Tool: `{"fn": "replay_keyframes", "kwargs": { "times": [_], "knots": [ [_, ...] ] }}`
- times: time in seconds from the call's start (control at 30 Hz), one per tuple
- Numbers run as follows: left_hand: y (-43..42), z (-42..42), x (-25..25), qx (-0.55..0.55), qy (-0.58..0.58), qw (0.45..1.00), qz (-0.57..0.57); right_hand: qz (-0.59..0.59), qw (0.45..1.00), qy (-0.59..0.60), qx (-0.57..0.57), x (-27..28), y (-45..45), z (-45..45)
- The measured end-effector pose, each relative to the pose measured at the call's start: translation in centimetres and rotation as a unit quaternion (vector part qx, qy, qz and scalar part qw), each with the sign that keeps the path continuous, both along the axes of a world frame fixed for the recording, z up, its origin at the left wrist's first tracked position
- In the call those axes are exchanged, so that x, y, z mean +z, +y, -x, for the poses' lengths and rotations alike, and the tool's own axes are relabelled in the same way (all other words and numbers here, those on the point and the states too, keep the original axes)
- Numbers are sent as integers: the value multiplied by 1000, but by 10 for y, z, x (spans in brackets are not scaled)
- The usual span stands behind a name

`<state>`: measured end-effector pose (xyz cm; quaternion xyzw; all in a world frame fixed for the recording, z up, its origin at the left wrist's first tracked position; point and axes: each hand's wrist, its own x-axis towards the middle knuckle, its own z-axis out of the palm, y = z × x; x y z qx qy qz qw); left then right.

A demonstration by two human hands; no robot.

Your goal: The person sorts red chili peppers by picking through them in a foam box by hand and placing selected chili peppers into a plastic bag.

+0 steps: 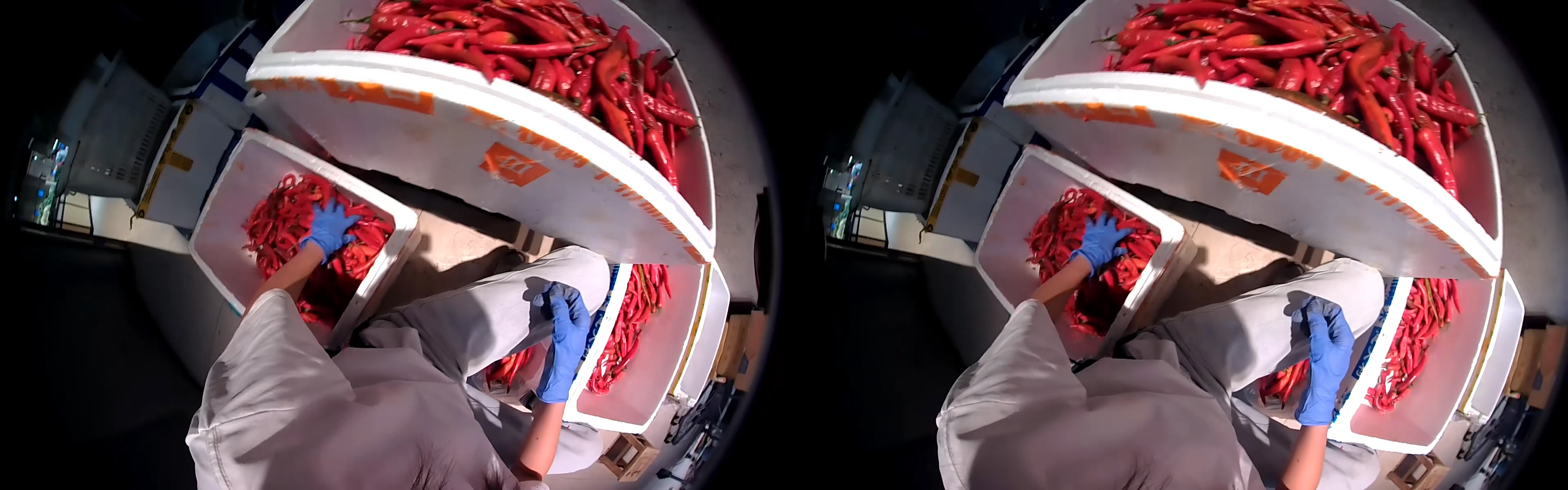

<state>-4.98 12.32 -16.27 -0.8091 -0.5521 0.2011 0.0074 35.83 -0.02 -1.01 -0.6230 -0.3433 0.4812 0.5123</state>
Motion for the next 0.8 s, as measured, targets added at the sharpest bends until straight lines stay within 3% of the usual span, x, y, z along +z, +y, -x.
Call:
{"fn": "replay_keyframes", "kwargs": {
  "times": [0.1, 0.17, 0.23, 0.27, 0.4, 0.47, 0.53, 0.6, 0.67, 0.8],
  "knots": [
    [2, 24, 13, 143, 5, 989, 47, 29, 999, 3, -24, 2, -2, -4],
    [0, 79, -23, 274, -63, 960, 24, 13, 1000, 15, -22, 3, -2, -9],
    [-6, 89, 5, 361, -59, 928, 68, 12, 1000, 19, -21, -1, -5, -17],
    [-4, 94, 9, 332, -6, 940, 74, -7, 1000, 16, -18, -6, -6, -23],
    [8, 51, 39, 184, -96, 978, -36, -16, 998, 36, -41, -18, -5, -36],
    [6, -8, 73, 75, -290, 950, -84, -3, 998, -32, -48, -20, -10, -44],
    [5, -70, 98, 31, -413, 910, 26, 28, 998, -62, -18, -3, -16, -51],
    [-8, -142, 136, -38, -458, 878, 133, -6, 989, -148, 15, 2, -26, -64],
    [-26, -211, 168, -62, -520, 819, 234, -121, 982, -146, 16, -1, -39, -79],
    [-55, -350, 205, -203, -540, 763, 291, 17, 982, -177, -58, -16, -60, -125]
  ]
}}
